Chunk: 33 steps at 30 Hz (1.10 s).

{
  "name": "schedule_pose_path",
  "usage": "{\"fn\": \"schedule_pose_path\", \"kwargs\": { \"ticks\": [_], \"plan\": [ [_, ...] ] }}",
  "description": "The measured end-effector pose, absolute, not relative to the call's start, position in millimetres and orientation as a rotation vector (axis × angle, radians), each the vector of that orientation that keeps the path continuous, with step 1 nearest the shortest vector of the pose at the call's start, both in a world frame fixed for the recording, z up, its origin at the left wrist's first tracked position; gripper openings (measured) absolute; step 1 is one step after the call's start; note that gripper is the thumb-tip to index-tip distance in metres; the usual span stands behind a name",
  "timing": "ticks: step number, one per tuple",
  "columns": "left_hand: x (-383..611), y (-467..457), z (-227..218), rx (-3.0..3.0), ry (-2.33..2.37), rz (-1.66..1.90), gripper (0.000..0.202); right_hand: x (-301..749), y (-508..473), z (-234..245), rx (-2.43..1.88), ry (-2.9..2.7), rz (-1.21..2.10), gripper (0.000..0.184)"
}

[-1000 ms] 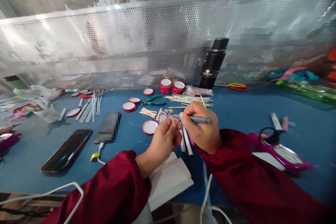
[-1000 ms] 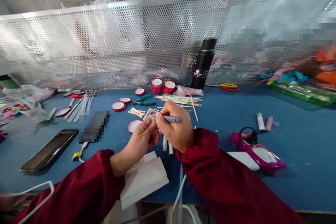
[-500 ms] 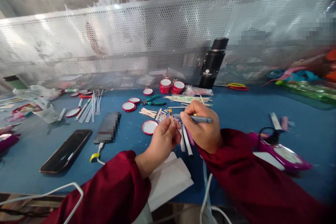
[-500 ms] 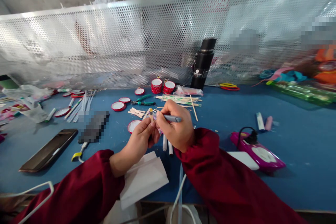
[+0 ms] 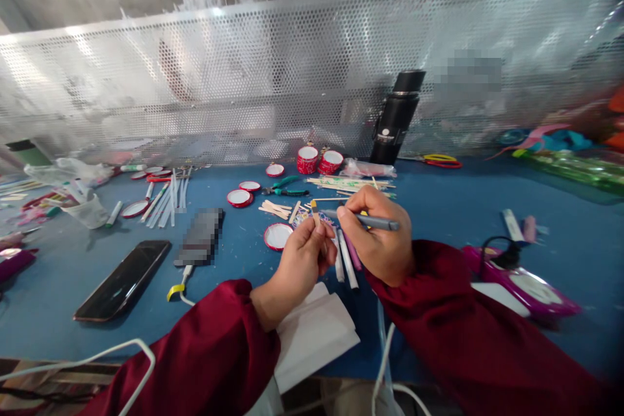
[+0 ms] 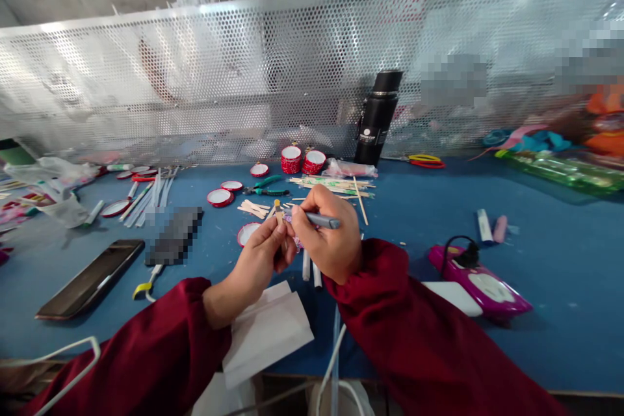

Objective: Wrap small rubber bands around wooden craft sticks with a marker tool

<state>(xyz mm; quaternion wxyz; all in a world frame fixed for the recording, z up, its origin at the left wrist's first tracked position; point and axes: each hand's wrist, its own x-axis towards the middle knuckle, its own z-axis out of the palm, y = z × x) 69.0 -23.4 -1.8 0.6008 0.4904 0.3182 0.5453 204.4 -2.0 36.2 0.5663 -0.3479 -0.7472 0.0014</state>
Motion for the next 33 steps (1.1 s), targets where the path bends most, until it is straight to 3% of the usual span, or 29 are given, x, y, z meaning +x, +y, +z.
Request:
{"fn": "schedule_pose_path", "kwargs": {
  "ticks": [33],
  "plan": [
    [70.1,-25.1,-2.0,1.160,0.702,1.284,0.046,203.2,-3.4,35.5,-0.802,-1.752,0.045,0.023]
  ]
}}
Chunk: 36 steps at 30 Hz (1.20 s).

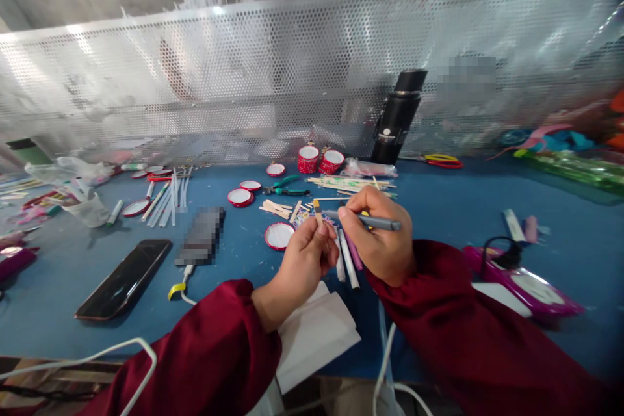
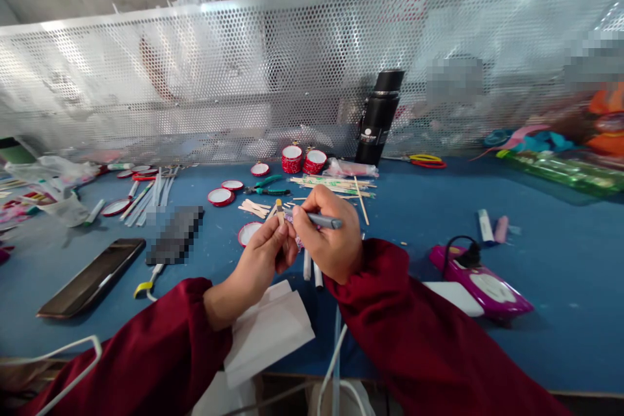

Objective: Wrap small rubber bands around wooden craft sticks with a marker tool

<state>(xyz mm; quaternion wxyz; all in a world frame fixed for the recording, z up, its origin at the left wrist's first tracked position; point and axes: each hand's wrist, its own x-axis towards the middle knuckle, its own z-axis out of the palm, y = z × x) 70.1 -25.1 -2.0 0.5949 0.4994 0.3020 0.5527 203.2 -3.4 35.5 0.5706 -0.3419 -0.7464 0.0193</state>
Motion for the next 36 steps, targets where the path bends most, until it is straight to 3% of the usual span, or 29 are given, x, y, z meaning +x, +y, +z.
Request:
{"fn": "schedule_pose_path", "kwargs": {
  "ticks": [36],
  "plan": [
    [69.6,-25.2,-2.4,1.151,0.667,1.250,0.049,204.7,-1.5,34.0,-0.783,-1.745,0.017,0.022]
  ]
}}
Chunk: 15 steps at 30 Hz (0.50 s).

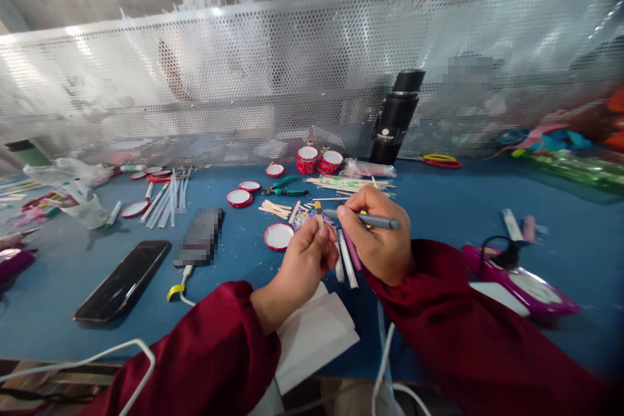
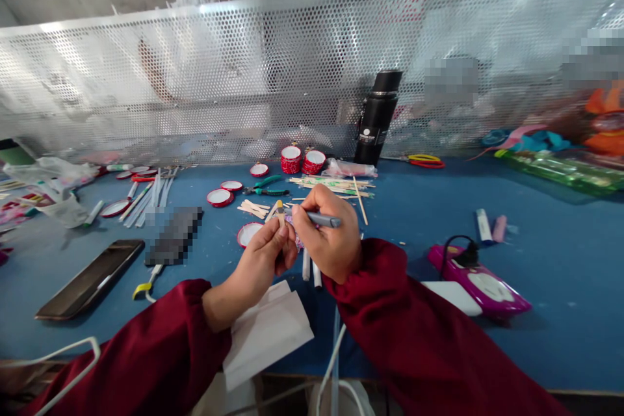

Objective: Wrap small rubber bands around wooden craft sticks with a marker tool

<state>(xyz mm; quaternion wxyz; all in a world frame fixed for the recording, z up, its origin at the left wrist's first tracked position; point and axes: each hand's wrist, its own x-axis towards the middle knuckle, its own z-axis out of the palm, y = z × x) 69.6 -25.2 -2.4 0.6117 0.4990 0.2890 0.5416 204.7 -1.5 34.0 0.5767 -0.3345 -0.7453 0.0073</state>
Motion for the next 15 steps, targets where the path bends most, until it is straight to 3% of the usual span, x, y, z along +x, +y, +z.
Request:
{"fn": "schedule_pose_path", "kwargs": {
  "ticks": [15],
  "plan": [
    [70.3,-25.8,-1.1,1.116,0.682,1.257,0.048,204.2,-3.6,35.0,-0.786,-1.731,0.032,0.023]
  ]
}}
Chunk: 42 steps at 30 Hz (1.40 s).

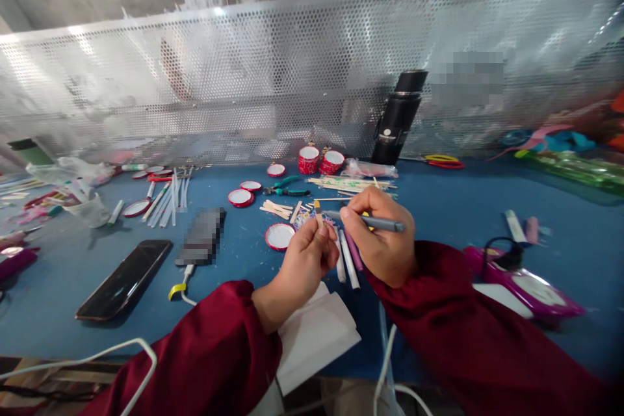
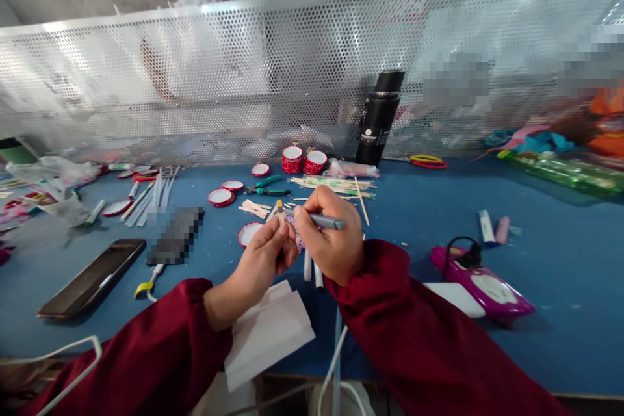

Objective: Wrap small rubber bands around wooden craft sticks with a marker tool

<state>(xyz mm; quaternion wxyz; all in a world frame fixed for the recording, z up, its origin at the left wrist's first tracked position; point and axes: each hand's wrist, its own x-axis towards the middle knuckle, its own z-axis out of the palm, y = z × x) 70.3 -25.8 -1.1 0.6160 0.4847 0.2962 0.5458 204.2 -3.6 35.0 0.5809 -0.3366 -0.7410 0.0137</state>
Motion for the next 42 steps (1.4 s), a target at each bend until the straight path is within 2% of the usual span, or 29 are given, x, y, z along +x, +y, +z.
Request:
{"fn": "schedule_pose_path", "kwargs": {
  "ticks": [14,42],
  "plan": [
    [69.8,-26.3,-1.5,1.134,0.700,1.230,0.051,204.7,-2.6,35.7,-0.814,-1.713,0.028,0.023],
    [70.3,-25.4,-5.9,1.138,0.711,1.236,0.044,203.1,-3.3,35.8,-0.788,-1.750,0.062,0.022]
  ]
}}
